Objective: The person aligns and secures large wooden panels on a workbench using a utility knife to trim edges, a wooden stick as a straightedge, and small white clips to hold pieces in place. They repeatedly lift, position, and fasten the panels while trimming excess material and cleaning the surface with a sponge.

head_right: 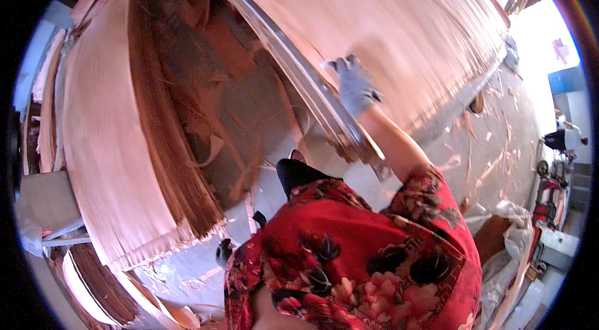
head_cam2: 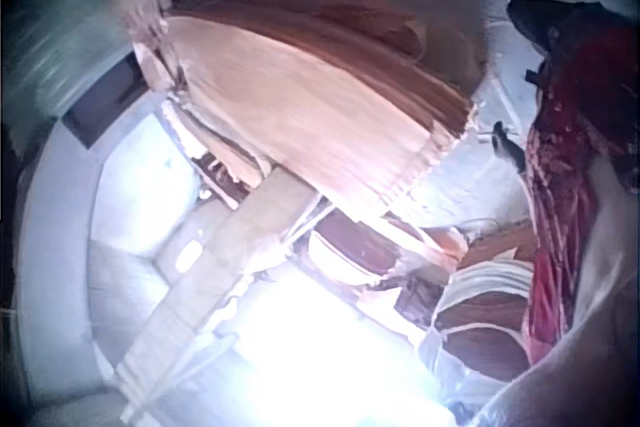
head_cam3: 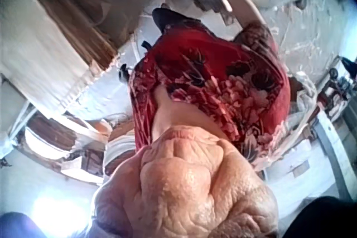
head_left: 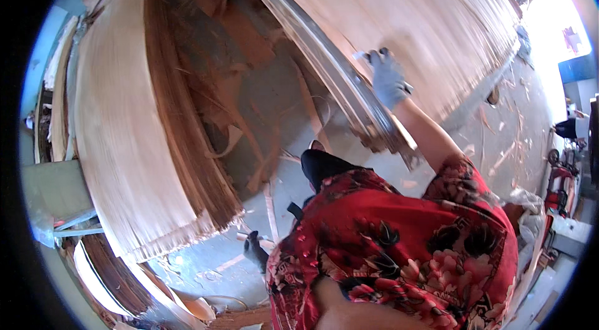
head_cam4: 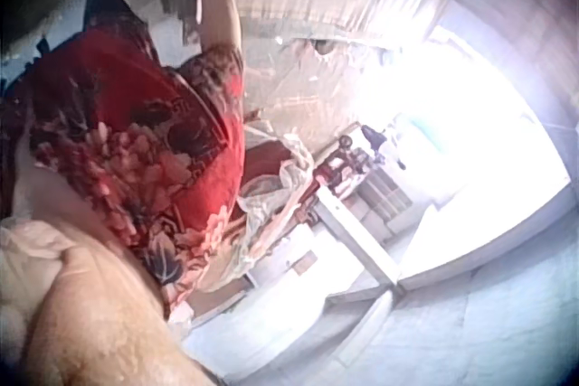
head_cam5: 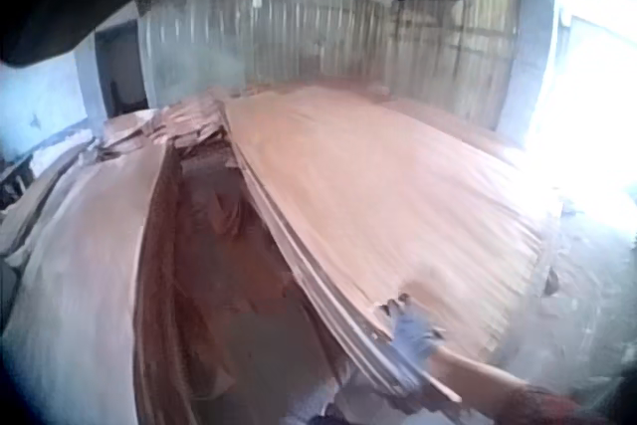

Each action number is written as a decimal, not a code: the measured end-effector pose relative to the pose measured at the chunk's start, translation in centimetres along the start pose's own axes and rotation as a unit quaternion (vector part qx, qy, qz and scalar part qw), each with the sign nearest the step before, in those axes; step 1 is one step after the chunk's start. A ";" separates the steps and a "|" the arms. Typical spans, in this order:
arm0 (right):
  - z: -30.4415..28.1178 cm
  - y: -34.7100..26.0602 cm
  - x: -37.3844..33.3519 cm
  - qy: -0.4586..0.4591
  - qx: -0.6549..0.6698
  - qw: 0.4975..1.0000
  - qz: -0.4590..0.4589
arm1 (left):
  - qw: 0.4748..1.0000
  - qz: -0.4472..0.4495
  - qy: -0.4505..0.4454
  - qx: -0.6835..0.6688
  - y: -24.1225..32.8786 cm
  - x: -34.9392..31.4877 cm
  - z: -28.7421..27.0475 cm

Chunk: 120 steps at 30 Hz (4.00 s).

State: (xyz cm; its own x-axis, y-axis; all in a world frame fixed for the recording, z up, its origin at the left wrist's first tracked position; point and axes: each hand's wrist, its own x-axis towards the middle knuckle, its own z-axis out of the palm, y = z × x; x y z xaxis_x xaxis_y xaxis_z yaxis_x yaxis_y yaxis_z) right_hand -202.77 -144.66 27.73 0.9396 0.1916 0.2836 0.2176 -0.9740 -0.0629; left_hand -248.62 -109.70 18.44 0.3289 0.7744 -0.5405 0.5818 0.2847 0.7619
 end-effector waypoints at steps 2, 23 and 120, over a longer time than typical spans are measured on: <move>-0.9 -1.7 3.0 0.026 0.035 0.999 -0.015 | 0.983 0.161 0.001 0.089 -1.2 2.4 -0.8; 11.0 -7.6 37.9 -0.016 0.085 0.991 0.105 | 0.991 0.095 -0.014 0.097 21.0 31.0 7.6; 51.3 -61.1 160.7 0.032 0.345 0.810 0.473 | 0.264 0.706 -0.625 0.202 160.2 128.6 119.2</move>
State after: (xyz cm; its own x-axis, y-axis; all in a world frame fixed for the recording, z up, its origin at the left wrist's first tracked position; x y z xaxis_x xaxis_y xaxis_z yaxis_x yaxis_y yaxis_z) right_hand -51.51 -48.20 28.10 0.7607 -0.6299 -0.1567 -0.4755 -0.3764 -0.7951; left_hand -24.42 -31.83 28.47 0.2715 -0.9168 0.2929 -0.8295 -0.0686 0.5542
